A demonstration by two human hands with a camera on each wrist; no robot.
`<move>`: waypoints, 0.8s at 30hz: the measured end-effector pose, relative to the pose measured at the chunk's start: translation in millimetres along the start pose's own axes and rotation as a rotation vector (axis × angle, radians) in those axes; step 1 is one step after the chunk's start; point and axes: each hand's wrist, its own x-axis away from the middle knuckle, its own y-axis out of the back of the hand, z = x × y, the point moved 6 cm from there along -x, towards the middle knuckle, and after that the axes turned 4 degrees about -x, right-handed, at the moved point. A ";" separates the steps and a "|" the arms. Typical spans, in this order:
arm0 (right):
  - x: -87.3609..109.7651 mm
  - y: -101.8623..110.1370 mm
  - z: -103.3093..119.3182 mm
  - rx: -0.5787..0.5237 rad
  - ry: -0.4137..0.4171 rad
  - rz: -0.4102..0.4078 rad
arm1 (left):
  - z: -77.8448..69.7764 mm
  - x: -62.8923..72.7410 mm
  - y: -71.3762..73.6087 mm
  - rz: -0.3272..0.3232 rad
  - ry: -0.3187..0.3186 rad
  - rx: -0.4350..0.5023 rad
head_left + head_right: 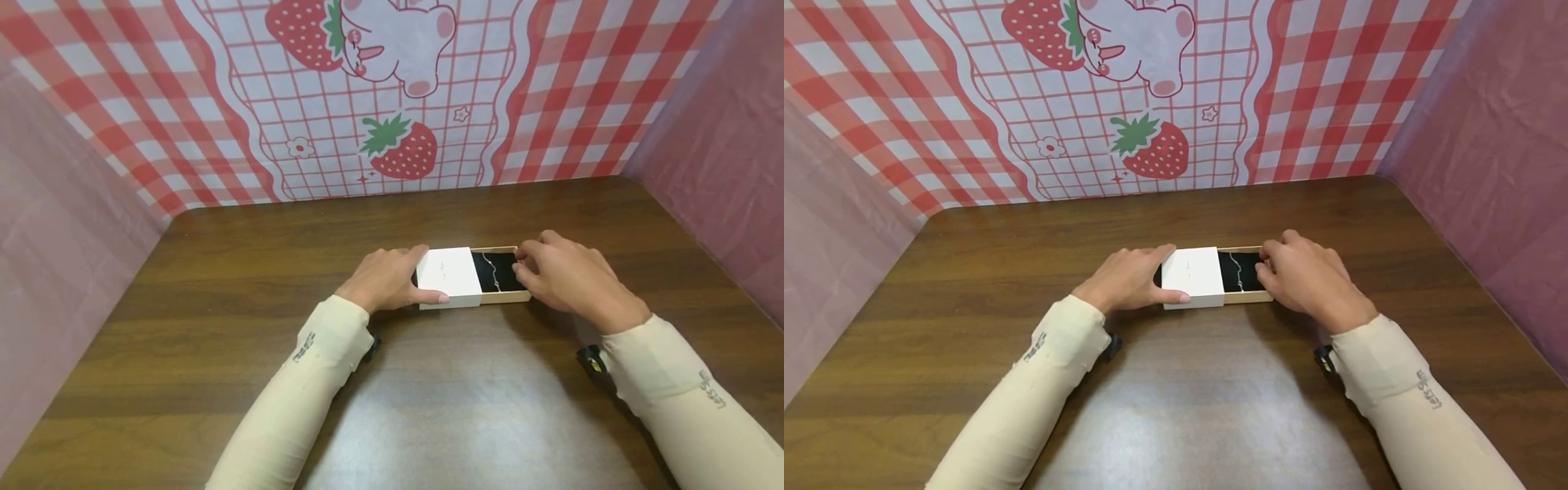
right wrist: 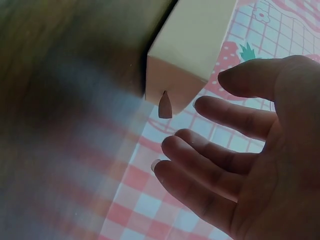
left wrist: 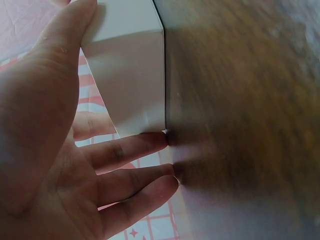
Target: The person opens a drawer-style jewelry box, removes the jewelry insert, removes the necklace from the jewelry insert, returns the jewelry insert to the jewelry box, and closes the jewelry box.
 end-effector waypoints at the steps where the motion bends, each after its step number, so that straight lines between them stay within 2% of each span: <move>1: 0.0 -0.7 0.3 -0.001 -0.005 0.006 | -0.2 -0.2 -0.1 0.000 -0.003 -0.001; 8: -2.2 -6.9 2.2 -0.002 -0.034 0.068 | 0.4 -1.2 -0.8 0.002 0.000 0.004; 24: -4.4 -16.6 5.1 0.016 -0.063 0.124 | 1.0 -1.3 -0.8 -0.002 0.004 0.001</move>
